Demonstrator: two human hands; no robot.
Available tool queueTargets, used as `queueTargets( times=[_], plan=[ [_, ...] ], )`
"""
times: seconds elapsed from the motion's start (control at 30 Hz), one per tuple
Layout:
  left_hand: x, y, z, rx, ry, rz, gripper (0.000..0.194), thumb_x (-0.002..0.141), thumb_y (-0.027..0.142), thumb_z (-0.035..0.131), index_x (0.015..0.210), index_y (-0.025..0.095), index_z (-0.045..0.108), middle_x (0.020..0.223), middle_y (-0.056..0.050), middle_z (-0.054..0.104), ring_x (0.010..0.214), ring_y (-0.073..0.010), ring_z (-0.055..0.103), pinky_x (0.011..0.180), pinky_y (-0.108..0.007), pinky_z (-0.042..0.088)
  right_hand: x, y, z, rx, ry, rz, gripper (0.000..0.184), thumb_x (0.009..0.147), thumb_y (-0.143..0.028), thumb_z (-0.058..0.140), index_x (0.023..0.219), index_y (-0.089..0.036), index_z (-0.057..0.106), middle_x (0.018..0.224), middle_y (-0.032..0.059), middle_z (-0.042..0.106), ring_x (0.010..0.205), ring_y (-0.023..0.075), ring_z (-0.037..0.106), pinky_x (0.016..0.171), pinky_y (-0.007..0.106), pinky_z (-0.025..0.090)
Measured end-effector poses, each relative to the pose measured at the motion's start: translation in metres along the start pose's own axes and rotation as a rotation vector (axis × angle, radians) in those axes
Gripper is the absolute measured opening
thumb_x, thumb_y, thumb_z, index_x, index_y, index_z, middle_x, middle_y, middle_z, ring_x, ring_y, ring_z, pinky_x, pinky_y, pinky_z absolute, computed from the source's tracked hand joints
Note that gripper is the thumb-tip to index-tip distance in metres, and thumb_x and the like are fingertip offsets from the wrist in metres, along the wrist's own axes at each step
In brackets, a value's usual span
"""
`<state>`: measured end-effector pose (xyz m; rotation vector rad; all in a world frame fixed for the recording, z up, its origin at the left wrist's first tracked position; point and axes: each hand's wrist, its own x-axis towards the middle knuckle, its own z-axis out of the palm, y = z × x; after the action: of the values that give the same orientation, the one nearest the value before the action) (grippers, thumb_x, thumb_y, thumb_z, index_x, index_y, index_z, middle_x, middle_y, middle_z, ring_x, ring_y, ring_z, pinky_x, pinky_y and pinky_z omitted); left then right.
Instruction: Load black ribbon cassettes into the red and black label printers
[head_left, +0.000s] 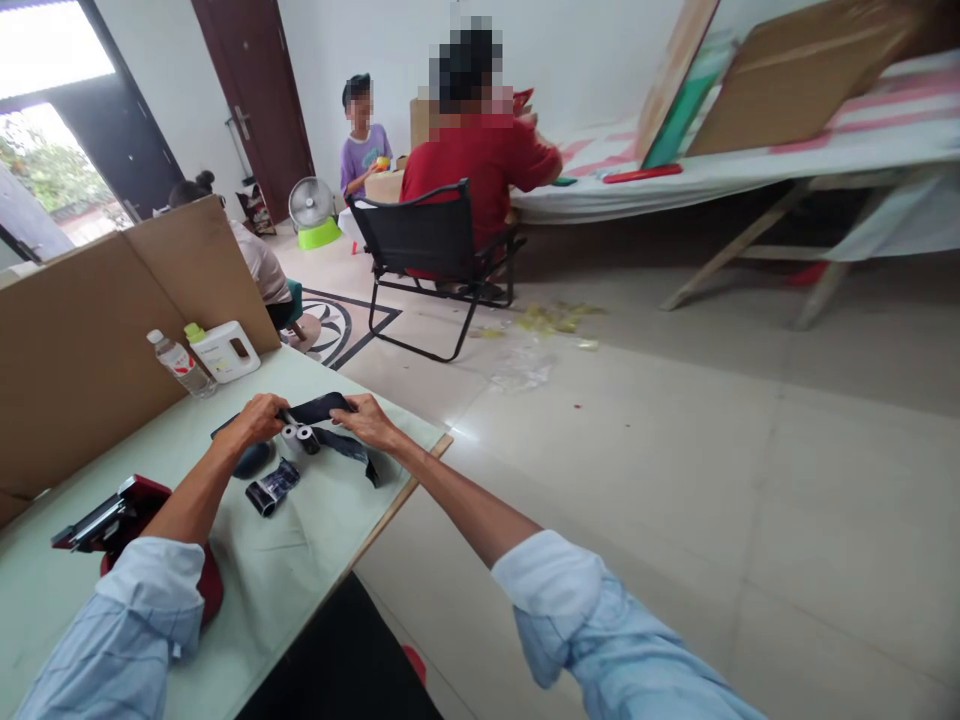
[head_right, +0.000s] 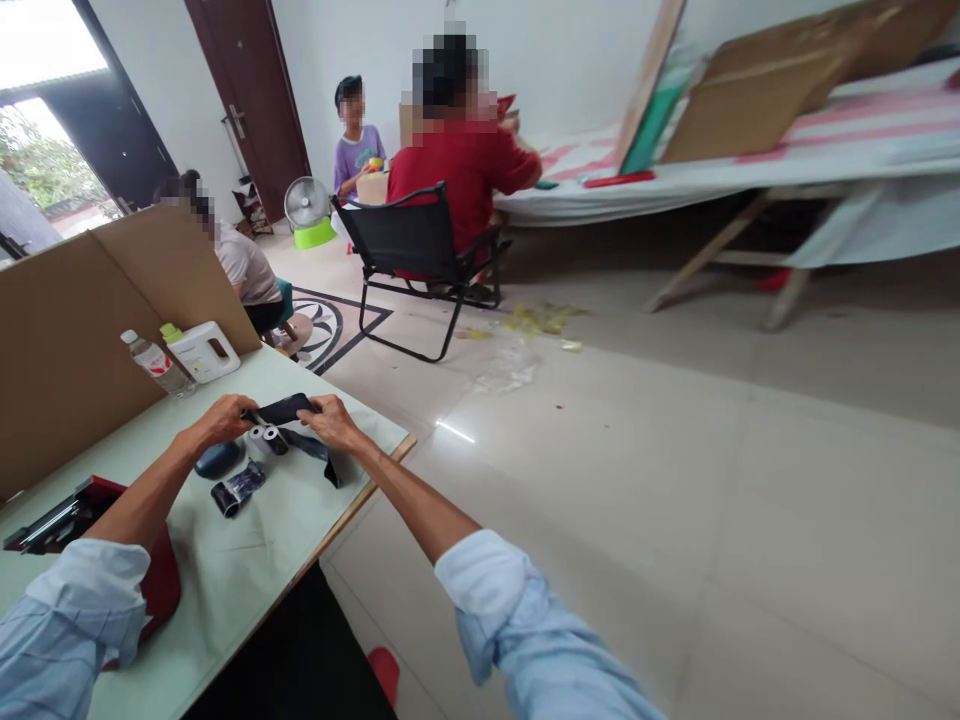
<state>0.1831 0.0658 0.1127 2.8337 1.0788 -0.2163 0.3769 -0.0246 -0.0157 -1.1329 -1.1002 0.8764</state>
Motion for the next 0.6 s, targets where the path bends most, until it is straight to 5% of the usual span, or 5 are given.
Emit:
queueTargets(
  times=[0.13,0.33,0.6],
  plan=[
    [-0.001,-0.004,0.002,-0.032,-0.103,0.041,0.047,0.068,0.006,0.058,0.106,0.025,0.078,0.107,-0.004,0.078,0.103,-0.0231,0.069,0.089,-0.028,0.051,-0.01,0.003,-0.008,-0.049,-0.056,0.022,0.026,0.071,-0.041,0.061,0.06,-0.019,0.054,0.055,-0.0055,0.047,0.055,0.0105,0.041,0.053,0.024,0.03],
    [-0.009,-0.003,0.007,-0.071,-0.176,0.088,0.059,0.061,0.026,0.08,0.12,0.023,0.072,0.117,-0.005,0.072,0.103,-0.0255,0.068,0.089,-0.03,0.054,-0.035,-0.011,-0.017,-0.08,-0.163,0.034,0.029,0.078,-0.045,0.057,0.068,-0.018,0.059,0.06,-0.0047,0.047,0.058,0.0117,0.043,0.054,0.024,0.031],
    [-0.006,0.02,0.02,-0.078,-0.138,0.195,0.027,0.075,0.023,0.068,0.101,0.017,0.075,0.107,-0.008,0.069,0.098,-0.0232,0.066,0.091,-0.031,0.05,-0.068,-0.023,-0.037,-0.35,-0.219,-0.071,0.024,0.087,-0.035,0.054,0.07,-0.019,0.06,0.068,-0.0017,0.056,0.067,0.0143,0.052,0.061,0.025,0.039]
  ],
)
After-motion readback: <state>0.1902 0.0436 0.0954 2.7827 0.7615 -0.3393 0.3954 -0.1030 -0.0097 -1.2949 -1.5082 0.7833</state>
